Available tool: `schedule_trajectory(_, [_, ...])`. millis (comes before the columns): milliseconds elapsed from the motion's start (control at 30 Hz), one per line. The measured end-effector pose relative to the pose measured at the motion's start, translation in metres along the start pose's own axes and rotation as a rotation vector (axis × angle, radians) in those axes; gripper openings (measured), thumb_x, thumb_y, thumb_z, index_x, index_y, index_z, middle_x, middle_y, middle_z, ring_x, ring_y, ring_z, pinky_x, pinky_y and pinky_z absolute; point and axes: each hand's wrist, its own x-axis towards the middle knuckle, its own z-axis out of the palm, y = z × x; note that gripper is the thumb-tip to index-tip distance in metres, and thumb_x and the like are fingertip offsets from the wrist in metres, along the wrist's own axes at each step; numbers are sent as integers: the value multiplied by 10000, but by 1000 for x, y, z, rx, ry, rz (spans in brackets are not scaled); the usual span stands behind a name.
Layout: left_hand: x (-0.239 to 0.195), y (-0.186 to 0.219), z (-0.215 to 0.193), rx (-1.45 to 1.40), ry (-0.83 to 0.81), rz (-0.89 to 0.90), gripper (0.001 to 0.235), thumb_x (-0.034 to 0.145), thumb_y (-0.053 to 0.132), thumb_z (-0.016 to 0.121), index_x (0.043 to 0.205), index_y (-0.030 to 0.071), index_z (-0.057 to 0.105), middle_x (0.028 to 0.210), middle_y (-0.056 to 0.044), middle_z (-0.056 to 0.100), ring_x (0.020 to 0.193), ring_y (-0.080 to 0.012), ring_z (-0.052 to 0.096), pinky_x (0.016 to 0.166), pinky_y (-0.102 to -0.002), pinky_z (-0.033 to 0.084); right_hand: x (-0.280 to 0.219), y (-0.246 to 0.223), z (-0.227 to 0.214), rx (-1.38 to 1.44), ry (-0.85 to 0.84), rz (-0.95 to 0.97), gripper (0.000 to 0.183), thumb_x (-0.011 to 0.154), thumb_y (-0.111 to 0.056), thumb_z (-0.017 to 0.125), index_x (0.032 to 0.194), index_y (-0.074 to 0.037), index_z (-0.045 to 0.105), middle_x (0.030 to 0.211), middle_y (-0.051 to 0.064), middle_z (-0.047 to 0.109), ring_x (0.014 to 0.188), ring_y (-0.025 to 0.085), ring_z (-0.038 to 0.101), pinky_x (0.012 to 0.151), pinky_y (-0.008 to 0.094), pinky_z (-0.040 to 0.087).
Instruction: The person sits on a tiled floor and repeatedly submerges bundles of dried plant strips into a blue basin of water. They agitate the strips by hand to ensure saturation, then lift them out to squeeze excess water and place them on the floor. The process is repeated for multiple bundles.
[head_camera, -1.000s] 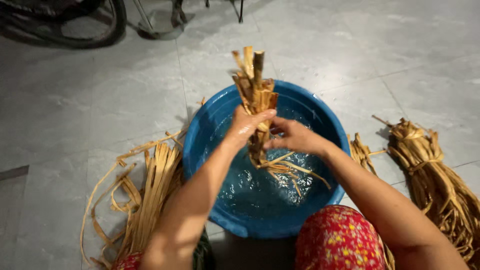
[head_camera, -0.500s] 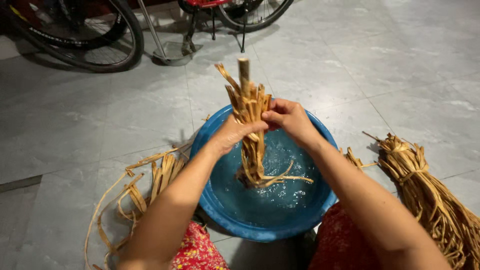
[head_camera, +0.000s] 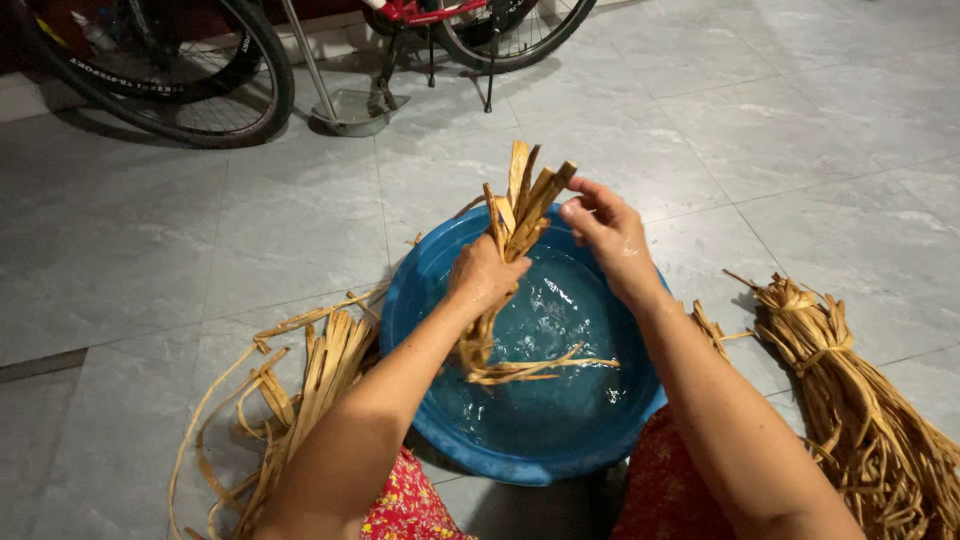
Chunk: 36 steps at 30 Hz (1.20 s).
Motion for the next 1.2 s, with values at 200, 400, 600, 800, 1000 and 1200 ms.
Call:
schedule_trajectory(200, [0, -7, -7, 131, -30, 77, 539, 796, 340, 766, 1257, 107, 613, 1074, -228, 732, 1044, -430, 689, 911, -520, 548, 9, 7, -6, 140, -8, 10, 276, 942, -121, 747, 1196, -27, 693, 870, -16, 628, 709, 56, 517, 619, 217, 429])
schedule_trajectory(400, [14, -28, -12, 214, -43, 119, 599, 804, 292, 750, 1351, 150, 551, 1084, -209, 737, 1050, -412, 689, 923, -519, 541, 29, 14, -38, 352, 148, 17, 143, 995, -106, 638, 1132, -66, 625, 879, -6, 639, 709, 83, 599, 597, 221, 452])
schedule_trajectory(600, [31, -80, -30, 332, -103, 27, 742, 781, 274, 772, 1456, 234, 465, 1093, -202, 724, 1027, -402, 699, 893, -516, 555, 40, 35, -143, 383, 326, -113, 179, 1075, -249, 621, 1193, -152, 528, 1151, 42, 758, 975, 140, 640, 763, 327, 479])
schedule_trajectory(800, [43, -127, -59, 374, 32, -55, 568, 807, 292, 793, 1309, 157, 566, 1059, -214, 738, 1015, -418, 701, 888, -518, 557, 37, 86, -292, 906, 633, -230, 283, 1061, -279, 535, 1108, -2, 562, 1008, 204, 714, 1058, 379, 685, 1042, 591, 570])
schedule_trajectory(1000, [44, -142, -79, 160, 104, -278, 521, 803, 270, 735, 1304, 199, 612, 1014, -154, 790, 950, -335, 769, 898, -455, 579, 17, 118, -385, 1052, 1020, -270, 417, 1049, -392, 374, 926, -14, 501, 754, 116, 548, 658, 282, 576, 728, 542, 602])
schedule_trajectory(1200, [61, -143, -72, 152, 243, -281, 454, 759, 339, 834, 1153, 148, 718, 1076, -140, 755, 1010, -325, 718, 887, -445, 565, 9, 90, -342, 684, 1151, -328, 303, 1057, -360, 565, 964, -71, 558, 741, 46, 552, 551, 162, 457, 537, 361, 470])
